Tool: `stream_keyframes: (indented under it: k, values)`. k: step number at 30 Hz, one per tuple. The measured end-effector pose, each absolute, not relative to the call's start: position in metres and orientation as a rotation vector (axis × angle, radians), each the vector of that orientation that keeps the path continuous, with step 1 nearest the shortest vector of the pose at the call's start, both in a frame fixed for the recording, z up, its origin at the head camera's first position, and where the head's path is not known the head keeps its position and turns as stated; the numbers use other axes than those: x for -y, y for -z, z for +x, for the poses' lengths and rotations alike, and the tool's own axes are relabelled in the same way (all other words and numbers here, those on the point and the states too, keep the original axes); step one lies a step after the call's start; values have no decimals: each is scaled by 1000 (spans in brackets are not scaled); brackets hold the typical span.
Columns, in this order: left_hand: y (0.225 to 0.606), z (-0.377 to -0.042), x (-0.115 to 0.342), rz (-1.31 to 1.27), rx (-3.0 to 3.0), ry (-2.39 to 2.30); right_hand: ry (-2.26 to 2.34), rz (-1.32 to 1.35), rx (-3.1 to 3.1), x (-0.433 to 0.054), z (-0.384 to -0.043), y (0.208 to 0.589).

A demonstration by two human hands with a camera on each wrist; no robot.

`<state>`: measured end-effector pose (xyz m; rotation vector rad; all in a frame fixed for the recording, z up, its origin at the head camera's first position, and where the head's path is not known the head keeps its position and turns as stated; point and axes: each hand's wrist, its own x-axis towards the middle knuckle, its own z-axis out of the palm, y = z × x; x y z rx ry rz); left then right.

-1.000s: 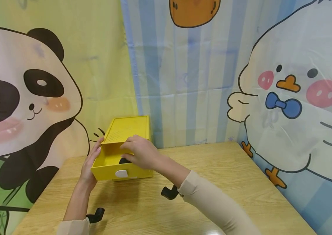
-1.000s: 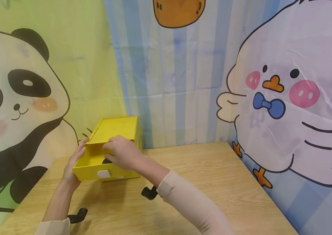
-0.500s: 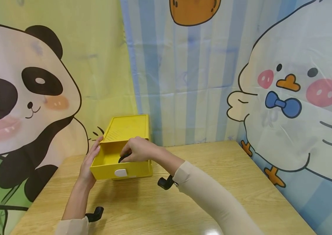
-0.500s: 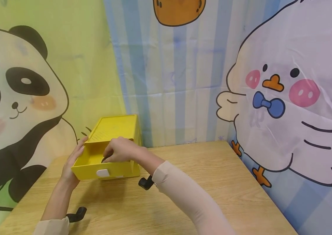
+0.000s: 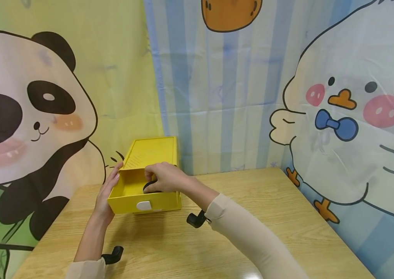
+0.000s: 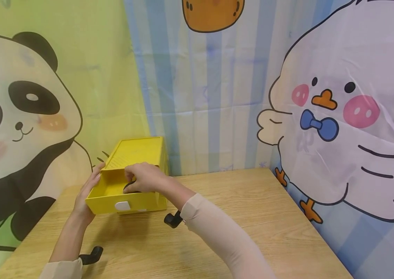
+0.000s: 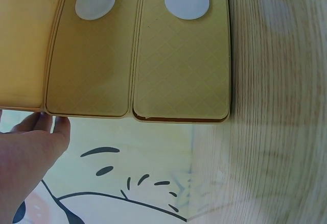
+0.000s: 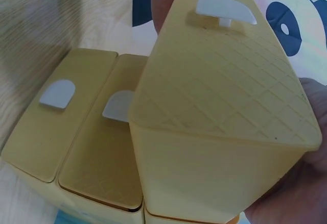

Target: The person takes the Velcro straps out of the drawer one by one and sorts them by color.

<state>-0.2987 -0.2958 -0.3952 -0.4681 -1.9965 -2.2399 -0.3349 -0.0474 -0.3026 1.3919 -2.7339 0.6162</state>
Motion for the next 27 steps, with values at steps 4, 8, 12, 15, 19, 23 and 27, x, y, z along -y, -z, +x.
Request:
stream_keyframes:
  k: [4, 8, 12, 15, 19, 23, 27]
  values:
    - [395, -299, 295, -451, 2013, 2219, -611, 1379, 2734, 46, -335, 302]
    - [394, -300, 295, -443, 2023, 2205, -586, 1402, 2719, 43, -336, 302]
    - [393, -300, 295, -436, 2029, 2195, -518, 1417, 2727, 41, -337, 300]
    - [393, -300, 295, -438, 2022, 2200, -485, 1417, 2743, 42, -338, 300]
    - [394, -299, 296, -442, 2006, 2222, -504, 1424, 2752, 42, -337, 300]
    - [396, -298, 296, -439, 2011, 2224, -556, 1411, 2737, 42, -335, 302]
    - [396, -298, 295, -435, 2020, 2217, -614, 1398, 2689, 39, -333, 301]
